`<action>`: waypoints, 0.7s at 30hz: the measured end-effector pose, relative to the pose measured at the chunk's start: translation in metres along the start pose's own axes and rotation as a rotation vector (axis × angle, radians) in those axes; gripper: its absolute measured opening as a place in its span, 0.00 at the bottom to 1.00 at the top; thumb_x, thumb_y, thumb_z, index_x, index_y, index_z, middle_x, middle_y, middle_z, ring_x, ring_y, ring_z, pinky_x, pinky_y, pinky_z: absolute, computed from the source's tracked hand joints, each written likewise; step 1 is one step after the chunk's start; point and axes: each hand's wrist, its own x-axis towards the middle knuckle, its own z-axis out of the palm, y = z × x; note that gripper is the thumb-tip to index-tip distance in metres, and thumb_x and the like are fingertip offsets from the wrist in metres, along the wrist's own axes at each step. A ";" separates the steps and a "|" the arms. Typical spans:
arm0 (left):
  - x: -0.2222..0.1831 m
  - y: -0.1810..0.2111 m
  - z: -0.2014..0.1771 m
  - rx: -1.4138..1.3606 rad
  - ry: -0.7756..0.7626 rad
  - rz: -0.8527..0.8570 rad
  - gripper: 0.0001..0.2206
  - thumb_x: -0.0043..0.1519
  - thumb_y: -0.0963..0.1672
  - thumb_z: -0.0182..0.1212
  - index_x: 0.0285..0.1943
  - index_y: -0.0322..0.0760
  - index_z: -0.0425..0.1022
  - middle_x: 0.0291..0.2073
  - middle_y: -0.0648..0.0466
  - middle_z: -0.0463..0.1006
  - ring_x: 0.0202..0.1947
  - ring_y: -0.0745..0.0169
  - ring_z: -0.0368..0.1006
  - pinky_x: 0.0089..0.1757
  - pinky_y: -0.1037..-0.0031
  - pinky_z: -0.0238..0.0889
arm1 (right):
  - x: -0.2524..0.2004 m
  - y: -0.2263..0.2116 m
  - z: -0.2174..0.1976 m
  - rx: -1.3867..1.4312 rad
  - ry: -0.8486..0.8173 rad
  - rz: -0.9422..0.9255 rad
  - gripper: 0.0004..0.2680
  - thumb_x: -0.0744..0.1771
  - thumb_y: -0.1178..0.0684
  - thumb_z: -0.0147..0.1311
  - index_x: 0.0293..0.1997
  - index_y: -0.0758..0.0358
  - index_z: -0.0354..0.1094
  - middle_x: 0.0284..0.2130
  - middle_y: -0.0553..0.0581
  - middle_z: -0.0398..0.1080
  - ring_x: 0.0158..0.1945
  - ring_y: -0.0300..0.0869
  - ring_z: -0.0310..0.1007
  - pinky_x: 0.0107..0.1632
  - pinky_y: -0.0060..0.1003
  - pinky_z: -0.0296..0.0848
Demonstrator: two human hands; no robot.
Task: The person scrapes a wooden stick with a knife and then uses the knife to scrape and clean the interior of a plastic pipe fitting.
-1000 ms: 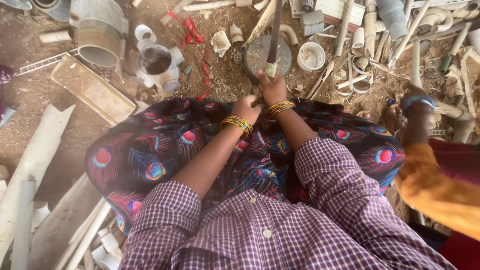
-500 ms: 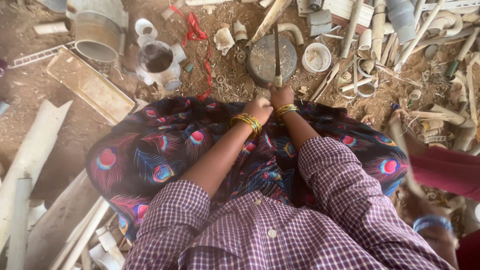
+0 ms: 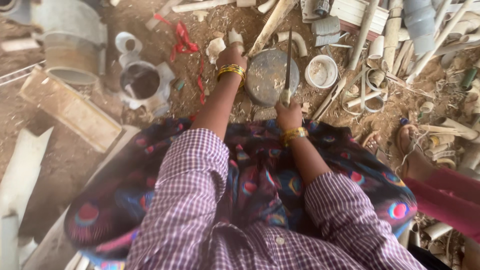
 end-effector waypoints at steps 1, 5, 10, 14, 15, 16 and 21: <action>0.011 -0.002 0.010 -0.007 -0.001 0.019 0.16 0.52 0.49 0.72 0.48 0.46 0.79 0.44 0.48 0.82 0.47 0.47 0.78 0.46 0.60 0.71 | -0.001 -0.001 -0.002 0.064 -0.031 0.076 0.06 0.66 0.54 0.57 0.40 0.66 0.71 0.23 0.56 0.73 0.22 0.38 0.72 0.26 0.35 0.70; 0.049 0.001 0.050 0.034 -0.049 0.071 0.22 0.44 0.53 0.78 0.44 0.43 0.81 0.43 0.49 0.82 0.46 0.49 0.78 0.47 0.62 0.70 | -0.003 -0.001 0.000 0.210 -0.102 0.367 0.04 0.67 0.55 0.53 0.42 0.63 0.68 0.20 0.51 0.70 0.17 0.35 0.67 0.20 0.33 0.68; 0.085 0.013 0.082 0.273 -0.280 0.140 0.29 0.47 0.59 0.78 0.45 0.37 0.80 0.44 0.46 0.80 0.48 0.49 0.77 0.48 0.61 0.70 | -0.005 0.002 0.006 0.322 -0.160 0.383 0.02 0.67 0.58 0.53 0.39 0.62 0.67 0.19 0.48 0.68 0.16 0.33 0.64 0.19 0.31 0.66; 0.099 0.010 0.099 0.419 -0.089 0.294 0.18 0.49 0.51 0.74 0.42 0.40 0.79 0.40 0.48 0.79 0.43 0.51 0.76 0.42 0.57 0.71 | -0.006 0.015 0.004 0.389 -0.212 0.315 0.02 0.67 0.58 0.53 0.38 0.62 0.66 0.18 0.49 0.66 0.15 0.34 0.63 0.18 0.31 0.64; 0.100 0.005 0.100 0.448 -0.023 0.333 0.13 0.52 0.48 0.72 0.40 0.41 0.80 0.38 0.48 0.80 0.41 0.52 0.77 0.42 0.58 0.72 | -0.007 0.018 0.004 0.379 -0.210 0.324 0.02 0.67 0.58 0.53 0.38 0.62 0.66 0.18 0.49 0.66 0.15 0.34 0.63 0.18 0.31 0.64; 0.099 0.001 0.101 0.386 0.040 0.368 0.12 0.54 0.46 0.69 0.44 0.39 0.78 0.37 0.48 0.81 0.38 0.51 0.77 0.41 0.57 0.73 | -0.008 0.021 0.004 0.409 -0.218 0.308 0.02 0.67 0.58 0.53 0.38 0.63 0.66 0.18 0.49 0.66 0.15 0.34 0.63 0.18 0.31 0.64; 0.096 -0.008 0.075 0.266 -0.117 0.321 0.07 0.78 0.43 0.50 0.54 0.36 0.74 0.32 0.46 0.84 0.32 0.53 0.82 0.54 0.55 0.70 | -0.008 0.013 0.005 0.369 -0.233 0.332 0.04 0.68 0.56 0.54 0.37 0.64 0.64 0.18 0.49 0.67 0.15 0.34 0.64 0.18 0.32 0.66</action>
